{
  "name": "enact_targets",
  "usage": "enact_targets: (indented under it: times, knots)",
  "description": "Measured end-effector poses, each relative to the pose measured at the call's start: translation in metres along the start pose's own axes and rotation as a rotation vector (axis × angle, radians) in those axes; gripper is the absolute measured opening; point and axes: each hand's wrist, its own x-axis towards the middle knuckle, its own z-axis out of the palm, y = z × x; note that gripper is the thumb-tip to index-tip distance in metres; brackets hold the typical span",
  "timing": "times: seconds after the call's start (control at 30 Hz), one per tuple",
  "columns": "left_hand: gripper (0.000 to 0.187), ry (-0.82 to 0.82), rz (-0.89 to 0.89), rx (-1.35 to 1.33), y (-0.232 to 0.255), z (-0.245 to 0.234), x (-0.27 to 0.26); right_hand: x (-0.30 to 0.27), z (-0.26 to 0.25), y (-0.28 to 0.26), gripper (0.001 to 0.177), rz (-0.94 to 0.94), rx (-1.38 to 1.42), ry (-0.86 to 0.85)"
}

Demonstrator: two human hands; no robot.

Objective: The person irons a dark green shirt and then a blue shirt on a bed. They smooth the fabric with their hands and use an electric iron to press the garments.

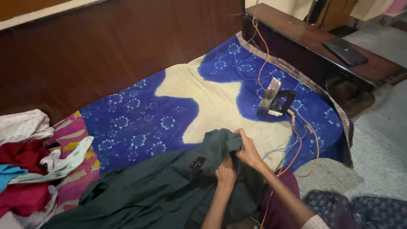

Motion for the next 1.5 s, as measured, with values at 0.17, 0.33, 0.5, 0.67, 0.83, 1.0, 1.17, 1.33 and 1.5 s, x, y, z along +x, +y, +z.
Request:
enact_targets:
  times: [0.17,0.33,0.5,0.67,0.83,1.0,1.17,1.33,1.5]
  knots:
    - [0.053,-0.217,-0.122,0.02,-0.038,0.005,0.012,0.013,0.012,-0.032,0.06,-0.08,-0.076,-0.014]
    - [0.049,-0.233,-0.137,-0.081,-0.075,-0.029,0.03,0.042,0.024,-0.047,0.052,-0.061,-0.16,-0.073]
    - [0.034,-0.204,-0.199,-0.233,-0.088,-0.081,0.043,0.056,0.053,-0.024,0.043,0.079,-0.292,-0.228]
    - [0.048,-0.215,-0.317,-0.192,-0.116,-0.09,0.044,0.066,0.093,-0.002,0.059,-0.035,0.011,-0.232]
    - [0.054,-0.239,-0.352,-0.08,-0.154,-0.071,0.031,0.06,0.134,0.006,0.07,-0.095,-0.473,-0.101]
    - [0.056,-0.392,-0.399,-0.089,-0.161,-0.056,0.032,0.054,0.135,0.025,0.056,0.038,-0.379,-0.13]
    - [0.071,-0.346,-0.227,-0.222,-0.164,-0.059,0.027,0.051,0.119,0.031,0.041,0.34,0.36,-0.242]
    - [0.084,-0.657,-0.349,-0.408,-0.157,-0.056,0.036,0.029,0.094,0.036,0.041,0.672,0.901,-0.216]
    - [0.075,-0.74,0.179,-0.678,-0.124,-0.063,0.064,-0.008,0.058,0.067,0.043,0.911,1.37,-0.218]
